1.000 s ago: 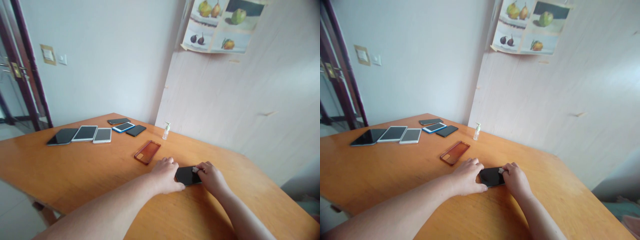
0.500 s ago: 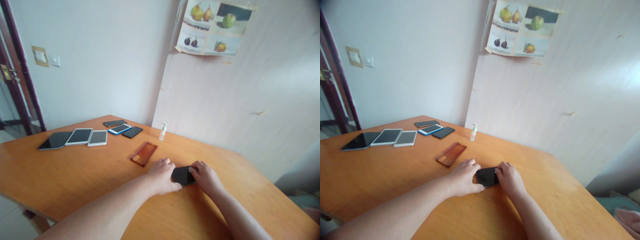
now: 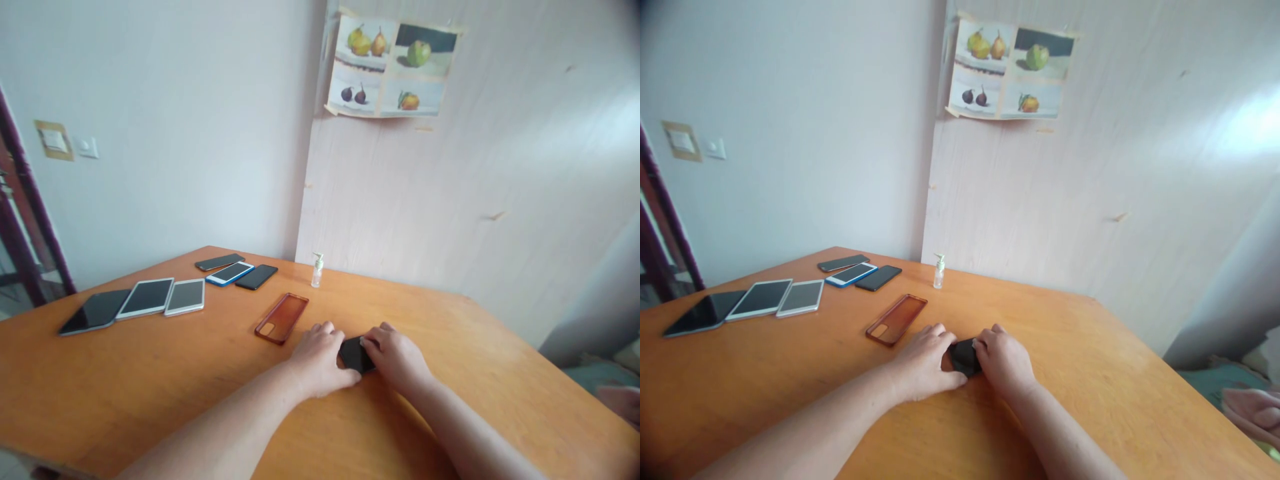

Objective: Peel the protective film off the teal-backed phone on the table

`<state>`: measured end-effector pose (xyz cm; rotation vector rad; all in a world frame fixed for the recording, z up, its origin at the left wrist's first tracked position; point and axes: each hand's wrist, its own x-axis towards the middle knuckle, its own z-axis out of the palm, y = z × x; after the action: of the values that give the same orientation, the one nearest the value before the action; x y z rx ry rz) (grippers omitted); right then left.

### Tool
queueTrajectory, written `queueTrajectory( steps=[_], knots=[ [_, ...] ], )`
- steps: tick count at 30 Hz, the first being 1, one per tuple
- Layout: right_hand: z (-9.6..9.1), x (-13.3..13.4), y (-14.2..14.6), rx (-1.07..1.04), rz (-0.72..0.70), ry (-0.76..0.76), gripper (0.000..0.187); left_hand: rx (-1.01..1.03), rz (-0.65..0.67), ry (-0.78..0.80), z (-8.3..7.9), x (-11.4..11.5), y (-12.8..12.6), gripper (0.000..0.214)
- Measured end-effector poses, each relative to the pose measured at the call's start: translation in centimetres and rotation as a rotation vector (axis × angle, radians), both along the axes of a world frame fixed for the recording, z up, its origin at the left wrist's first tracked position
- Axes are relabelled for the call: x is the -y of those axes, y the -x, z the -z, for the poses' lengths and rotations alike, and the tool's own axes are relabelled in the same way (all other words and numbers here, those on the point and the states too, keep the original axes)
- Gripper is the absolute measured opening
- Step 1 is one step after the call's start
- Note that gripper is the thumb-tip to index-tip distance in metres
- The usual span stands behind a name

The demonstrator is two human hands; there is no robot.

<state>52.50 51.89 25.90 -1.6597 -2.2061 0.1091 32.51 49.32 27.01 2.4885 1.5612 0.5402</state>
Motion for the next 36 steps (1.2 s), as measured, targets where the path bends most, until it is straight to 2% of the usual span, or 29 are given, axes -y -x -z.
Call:
queueTrajectory(
  steps=[3, 5, 10, 12, 17, 20, 25, 27, 32, 34, 36],
  knots=[
    [-0.1, -0.9, -1.2, 0.03, 0.146, 0.017, 0.024, 0.024, 0.01, 0.017, 0.0, 0.0, 0.0, 0.046],
    [-0.1, -0.8, -1.0, 0.04, 0.158, 0.015, 0.025, 0.028, 0.012, 0.027, 0.0, 0.0, 0.0, 0.044],
    [0.2, 1.0, 1.9, 0.021, -0.039, -0.025, 0.027, 0.024, -0.011, 0.042, -0.1, 0.0, 0.0, 0.04],
    [0.2, 1.1, 2.1, 0.02, -0.056, -0.027, 0.027, 0.027, -0.012, 0.05, -0.1, 0.0, 0.0, 0.039],
    [0.1, -0.8, -0.3, 0.055, 0.158, 0.003, 0.029, 0.046, 0.001, 0.058, 0.2, -0.2, 0.0, 0.041],
    [-0.1, -0.8, -0.5, 0.077, 0.209, 0.012, 0.03, 0.06, 0.009, 0.05, 0.7, -0.4, 0.0, 0.044],
    [-0.6, 1.5, 2.4, 0.049, -0.009, 0.003, 0.025, 0.095, 0.018, 0.016, 1.2, -0.7, -0.2, 0.043],
    [-0.7, 1.6, 2.7, 0.055, -0.029, 0.007, 0.024, 0.101, 0.023, 0.018, 1.4, -0.8, -0.2, 0.044],
    [-1.0, -0.4, -0.2, 0.111, 0.232, 0.065, 0.028, 0.1, 0.03, 0.037, 1.4, -0.9, -0.1, 0.051],
    [-1.1, -0.6, -0.6, 0.115, 0.272, 0.074, 0.028, 0.092, 0.027, 0.048, 1.2, -0.9, -0.1, 0.051],
    [-1.0, 0.0, 0.1, 0.11, 0.236, 0.067, 0.027, 0.08, 0.026, 0.055, 1.0, -0.8, -0.2, 0.05]
  ],
)
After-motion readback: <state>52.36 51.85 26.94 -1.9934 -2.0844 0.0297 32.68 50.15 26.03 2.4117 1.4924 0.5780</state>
